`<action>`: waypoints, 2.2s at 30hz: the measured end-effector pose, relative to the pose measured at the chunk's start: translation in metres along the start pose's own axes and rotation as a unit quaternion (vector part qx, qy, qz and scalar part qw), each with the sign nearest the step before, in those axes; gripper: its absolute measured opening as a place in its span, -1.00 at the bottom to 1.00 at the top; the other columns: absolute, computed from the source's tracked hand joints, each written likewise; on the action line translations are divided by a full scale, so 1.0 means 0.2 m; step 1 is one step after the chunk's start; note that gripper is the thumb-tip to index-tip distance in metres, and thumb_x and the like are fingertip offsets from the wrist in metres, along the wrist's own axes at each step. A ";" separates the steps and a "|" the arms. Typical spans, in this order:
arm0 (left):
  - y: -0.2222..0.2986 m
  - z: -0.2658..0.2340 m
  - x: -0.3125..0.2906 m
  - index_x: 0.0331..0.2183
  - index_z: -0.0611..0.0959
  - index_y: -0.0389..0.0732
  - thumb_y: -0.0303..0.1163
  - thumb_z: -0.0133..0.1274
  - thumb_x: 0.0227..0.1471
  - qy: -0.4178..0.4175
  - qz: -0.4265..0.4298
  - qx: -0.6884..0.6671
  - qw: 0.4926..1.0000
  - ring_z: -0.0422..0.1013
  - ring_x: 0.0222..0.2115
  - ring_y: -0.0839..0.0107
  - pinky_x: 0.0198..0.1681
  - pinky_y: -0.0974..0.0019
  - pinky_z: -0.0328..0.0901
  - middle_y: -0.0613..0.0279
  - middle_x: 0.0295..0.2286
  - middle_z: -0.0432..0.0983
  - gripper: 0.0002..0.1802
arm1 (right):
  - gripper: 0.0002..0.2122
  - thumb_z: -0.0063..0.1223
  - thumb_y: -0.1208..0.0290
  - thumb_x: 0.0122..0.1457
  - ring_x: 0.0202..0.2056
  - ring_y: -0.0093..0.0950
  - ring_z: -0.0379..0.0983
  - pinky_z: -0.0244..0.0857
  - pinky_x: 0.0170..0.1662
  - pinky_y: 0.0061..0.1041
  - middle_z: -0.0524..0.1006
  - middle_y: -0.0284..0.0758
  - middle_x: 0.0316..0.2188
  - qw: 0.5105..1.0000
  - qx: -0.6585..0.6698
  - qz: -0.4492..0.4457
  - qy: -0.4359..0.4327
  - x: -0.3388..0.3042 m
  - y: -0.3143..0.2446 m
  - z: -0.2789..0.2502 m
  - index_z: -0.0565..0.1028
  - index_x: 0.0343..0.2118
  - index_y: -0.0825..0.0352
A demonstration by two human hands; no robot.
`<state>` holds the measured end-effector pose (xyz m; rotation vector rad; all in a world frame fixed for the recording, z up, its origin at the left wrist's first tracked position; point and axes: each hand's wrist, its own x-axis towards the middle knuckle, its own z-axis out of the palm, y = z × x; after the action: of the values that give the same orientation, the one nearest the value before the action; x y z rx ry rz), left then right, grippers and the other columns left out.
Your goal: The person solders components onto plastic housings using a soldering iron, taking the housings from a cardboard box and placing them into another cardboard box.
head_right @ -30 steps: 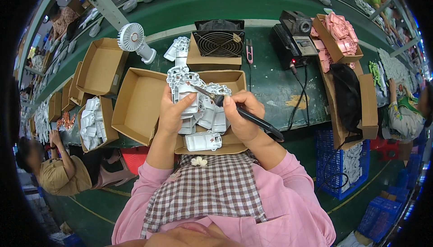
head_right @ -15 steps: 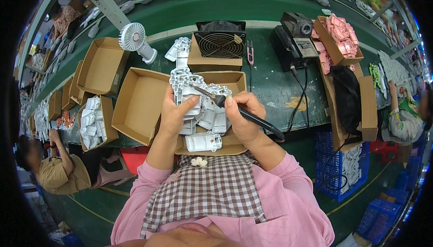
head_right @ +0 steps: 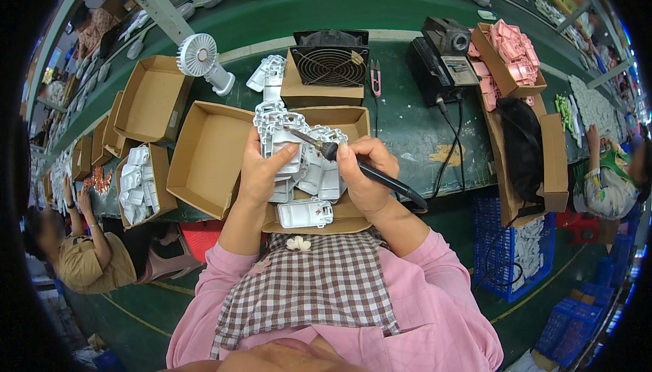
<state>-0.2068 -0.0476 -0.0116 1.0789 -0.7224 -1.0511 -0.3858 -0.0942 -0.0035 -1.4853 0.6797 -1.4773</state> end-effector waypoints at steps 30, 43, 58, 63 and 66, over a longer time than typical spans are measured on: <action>-0.02 -0.02 0.00 0.14 0.13 -0.38 -0.63 -0.08 -0.05 0.020 0.053 0.017 0.998 0.31 -0.07 0.42 0.04 0.35 0.20 0.10 -0.05 0.30 -0.32 | -0.88 0.12 0.57 0.09 -0.63 -0.72 0.26 0.13 -0.58 -0.68 0.44 -0.41 -0.65 0.998 -0.041 -0.012 -0.044 0.00 -0.03 0.00 0.40 -0.52 0.37; -0.01 -0.01 -0.01 0.12 0.15 -0.38 -0.62 -0.07 -0.05 0.017 0.041 0.010 0.999 0.32 -0.08 0.42 0.02 0.35 0.21 0.09 -0.07 0.31 -0.34 | -0.87 0.13 0.56 0.09 -0.62 -0.74 0.26 0.13 -0.57 -0.70 0.44 -0.42 -0.64 0.998 -0.041 -0.002 -0.043 -0.01 -0.01 0.00 0.40 -0.52 0.37; -0.01 -0.01 -0.02 0.11 0.16 -0.38 -0.62 -0.06 -0.06 0.008 0.052 0.056 0.997 0.33 -0.09 0.41 0.01 0.35 0.22 0.09 -0.09 0.34 -0.34 | -0.87 0.14 0.54 0.11 -0.62 -0.73 0.27 0.15 -0.57 -0.70 0.45 -0.40 -0.62 0.999 -0.010 0.000 -0.041 0.00 -0.02 0.01 0.41 -0.50 0.38; 0.00 0.00 -0.02 0.10 0.17 -0.37 -0.62 -0.06 -0.06 0.006 0.048 0.056 0.997 0.34 -0.10 0.41 0.01 0.35 0.23 0.10 -0.10 0.35 -0.35 | -0.87 0.14 0.54 0.10 -0.62 -0.74 0.27 0.14 -0.58 -0.70 0.45 -0.40 -0.62 0.999 -0.012 0.000 -0.041 0.00 -0.01 0.01 0.41 -0.51 0.37; 0.00 0.00 -0.02 0.10 0.18 -0.37 -0.63 -0.07 -0.07 0.008 0.036 0.045 0.998 0.34 -0.10 0.41 0.00 0.36 0.23 0.10 -0.11 0.35 -0.36 | -0.87 0.14 0.54 0.10 -0.62 -0.74 0.27 0.14 -0.58 -0.70 0.45 -0.40 -0.62 0.999 -0.010 0.006 -0.040 -0.01 -0.01 0.01 0.41 -0.52 0.37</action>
<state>-0.2086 -0.0433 -0.0115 1.1283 -0.7956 -0.9546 -0.3844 -0.0919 -0.0022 -1.5453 0.6556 -1.3981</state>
